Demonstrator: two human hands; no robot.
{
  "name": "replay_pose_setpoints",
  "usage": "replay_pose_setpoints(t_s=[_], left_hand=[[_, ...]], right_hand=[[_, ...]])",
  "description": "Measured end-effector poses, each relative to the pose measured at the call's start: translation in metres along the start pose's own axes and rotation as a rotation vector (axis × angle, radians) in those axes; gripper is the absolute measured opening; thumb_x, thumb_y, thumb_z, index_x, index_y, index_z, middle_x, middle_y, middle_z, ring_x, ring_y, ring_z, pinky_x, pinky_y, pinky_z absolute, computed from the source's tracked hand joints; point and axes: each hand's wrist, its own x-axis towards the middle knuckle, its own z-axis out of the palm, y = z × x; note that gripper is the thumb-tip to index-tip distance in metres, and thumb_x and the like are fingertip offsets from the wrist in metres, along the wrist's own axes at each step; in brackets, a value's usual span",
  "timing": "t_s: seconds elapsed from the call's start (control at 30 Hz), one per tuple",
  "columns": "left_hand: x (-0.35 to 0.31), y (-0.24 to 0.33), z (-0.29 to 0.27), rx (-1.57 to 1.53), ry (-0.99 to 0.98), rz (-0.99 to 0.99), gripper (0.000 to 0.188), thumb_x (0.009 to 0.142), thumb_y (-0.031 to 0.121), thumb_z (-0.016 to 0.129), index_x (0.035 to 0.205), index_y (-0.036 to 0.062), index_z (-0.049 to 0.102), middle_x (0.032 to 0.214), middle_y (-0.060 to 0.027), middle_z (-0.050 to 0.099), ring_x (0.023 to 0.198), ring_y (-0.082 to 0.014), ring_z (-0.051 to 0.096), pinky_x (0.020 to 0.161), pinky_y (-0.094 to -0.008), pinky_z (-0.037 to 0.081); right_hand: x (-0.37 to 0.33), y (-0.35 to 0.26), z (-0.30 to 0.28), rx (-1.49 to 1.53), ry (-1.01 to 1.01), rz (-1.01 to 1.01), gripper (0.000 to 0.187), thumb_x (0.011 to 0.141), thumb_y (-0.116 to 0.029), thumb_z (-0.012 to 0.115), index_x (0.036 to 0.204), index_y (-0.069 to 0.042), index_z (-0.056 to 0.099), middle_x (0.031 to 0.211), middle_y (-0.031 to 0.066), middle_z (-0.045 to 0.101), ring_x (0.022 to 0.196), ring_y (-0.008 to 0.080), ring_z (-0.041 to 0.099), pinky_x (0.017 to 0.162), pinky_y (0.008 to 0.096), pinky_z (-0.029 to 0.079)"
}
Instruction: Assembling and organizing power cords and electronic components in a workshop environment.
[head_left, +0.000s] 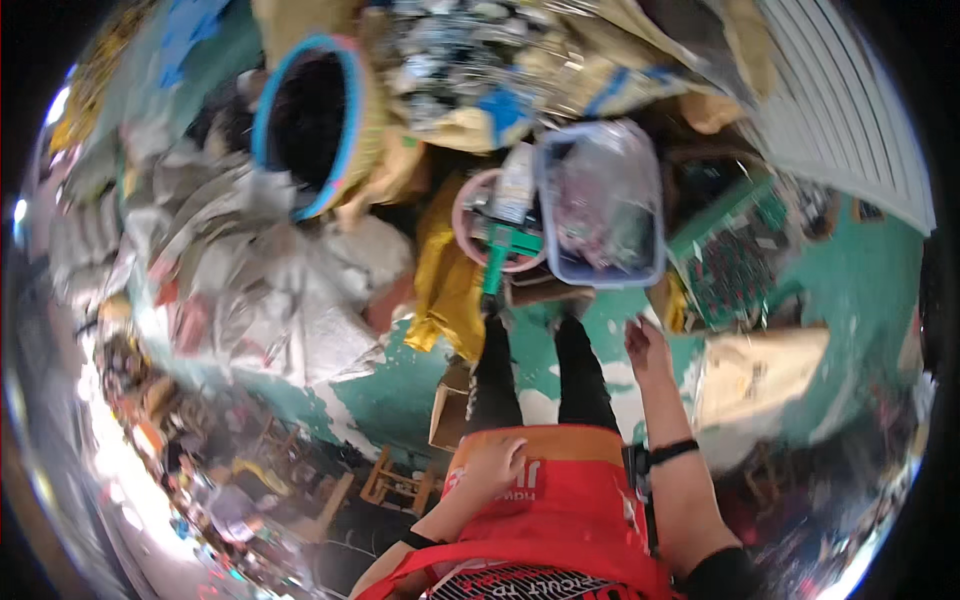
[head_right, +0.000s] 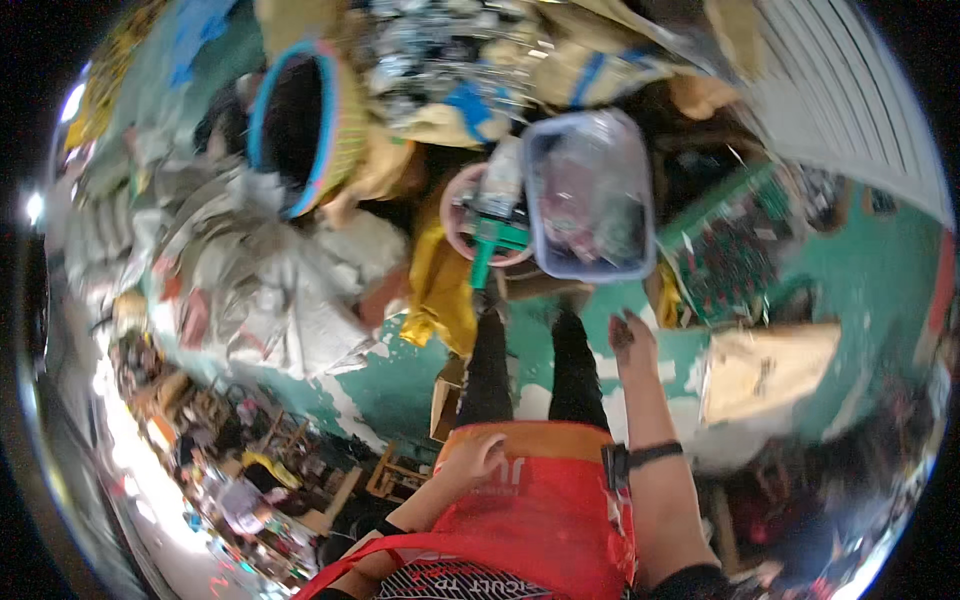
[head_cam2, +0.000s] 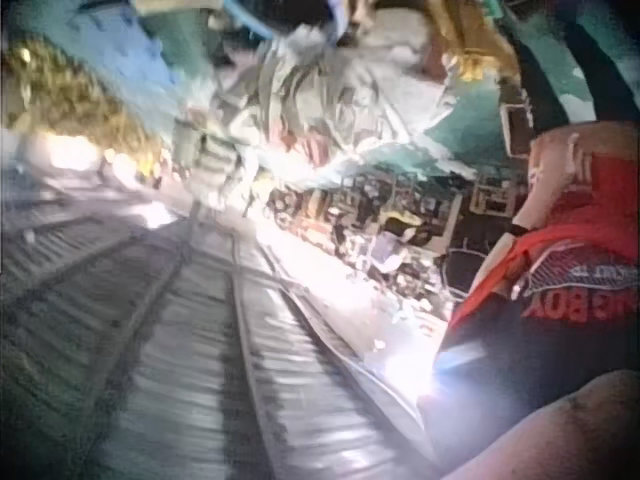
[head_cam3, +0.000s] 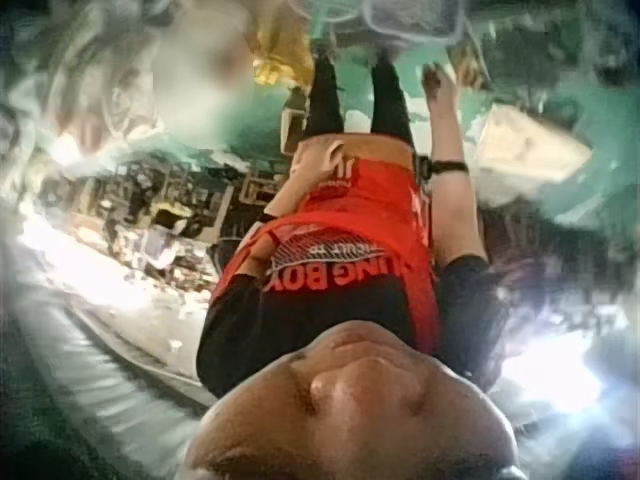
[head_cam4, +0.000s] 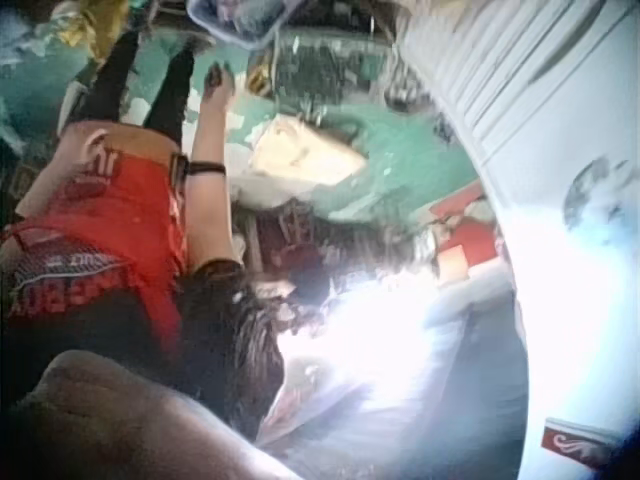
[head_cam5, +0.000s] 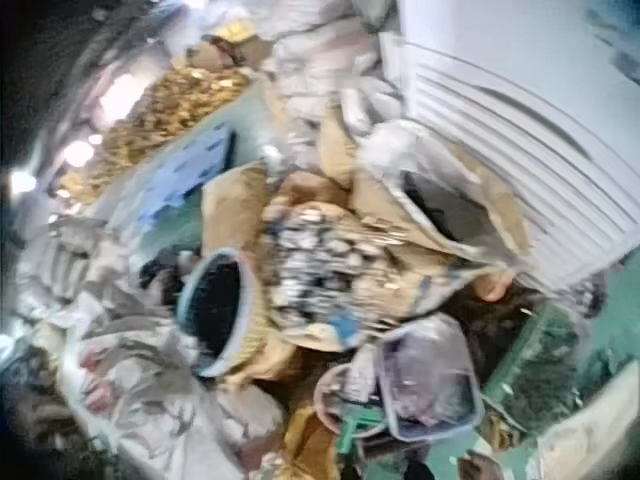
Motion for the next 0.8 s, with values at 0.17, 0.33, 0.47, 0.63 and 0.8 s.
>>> replay_pose_setpoints(t_s=[0.17, 0.33, 0.47, 0.63, 0.8], left_hand=[[0.028, -0.023, -0.064, 0.184, 0.318, -0.051, 0.041, 0.078, 0.022, 0.057, 0.115, 0.0046, 0.05, 0.121, -0.0207, 0.046, 0.103, -0.0375, 0.051, 0.086, -0.0435, 0.043], [0.008, -0.073, -0.26, 0.613, 1.109, -0.228, 0.073, 0.07, 0.028, 0.067, 0.134, 0.0119, 0.035, 0.142, -0.0191, 0.023, 0.13, -0.0403, 0.021, 0.099, -0.0491, 0.029], [0.022, -0.059, -0.384, 0.484, 1.218, -0.206, 0.105, 0.059, 0.037, 0.078, 0.142, 0.014, 0.017, 0.146, -0.0183, 0.013, 0.133, -0.0397, 0.014, 0.102, -0.0519, 0.026], [0.094, -0.118, -0.412, 0.233, 0.665, -0.454, 0.102, 0.067, 0.034, 0.072, 0.143, 0.025, 0.004, 0.145, -0.0162, 0.017, 0.123, -0.0366, 0.037, 0.094, -0.0464, 0.04], [0.103, -0.241, -0.353, -0.046, 0.636, -0.492, 0.083, 0.072, 0.021, 0.063, 0.141, 0.0266, 0.018, 0.12, -0.0142, 0.053, 0.103, -0.0276, 0.057, 0.088, -0.0354, 0.046]], right_hand=[[-0.014, 0.01, 0.004, -0.497, -0.054, -0.013, 0.033, 0.081, -0.018, 0.06, 0.108, 0.0, 0.053, 0.085, 0.0112, 0.06, 0.068, 0.0152, 0.058, 0.056, 0.0251, 0.047], [-0.043, 0.024, 0.039, -0.66, -0.083, -0.003, 0.02, 0.083, -0.016, 0.058, 0.098, -0.002, 0.054, 0.077, 0.0109, 0.061, 0.058, 0.0134, 0.058, 0.047, 0.0236, 0.047], [-0.055, 0.026, 0.055, -0.787, -0.066, -0.045, 0.02, 0.084, -0.011, 0.051, 0.102, -0.001, 0.053, 0.076, 0.0116, 0.061, 0.057, 0.0154, 0.057, 0.047, 0.0255, 0.046], [-0.073, 0.044, 0.115, -0.921, 0.119, -0.019, 0.022, 0.085, -0.009, 0.047, 0.105, -0.001, 0.051, 0.074, 0.0123, 0.059, 0.057, 0.0179, 0.057, 0.048, 0.028, 0.047], [-0.085, 0.059, 0.169, -0.982, -0.084, -0.119, 0.027, 0.083, -0.013, 0.052, 0.109, -0.005, 0.053, 0.079, 0.0116, 0.06, 0.064, 0.0213, 0.059, 0.056, 0.032, 0.049]])
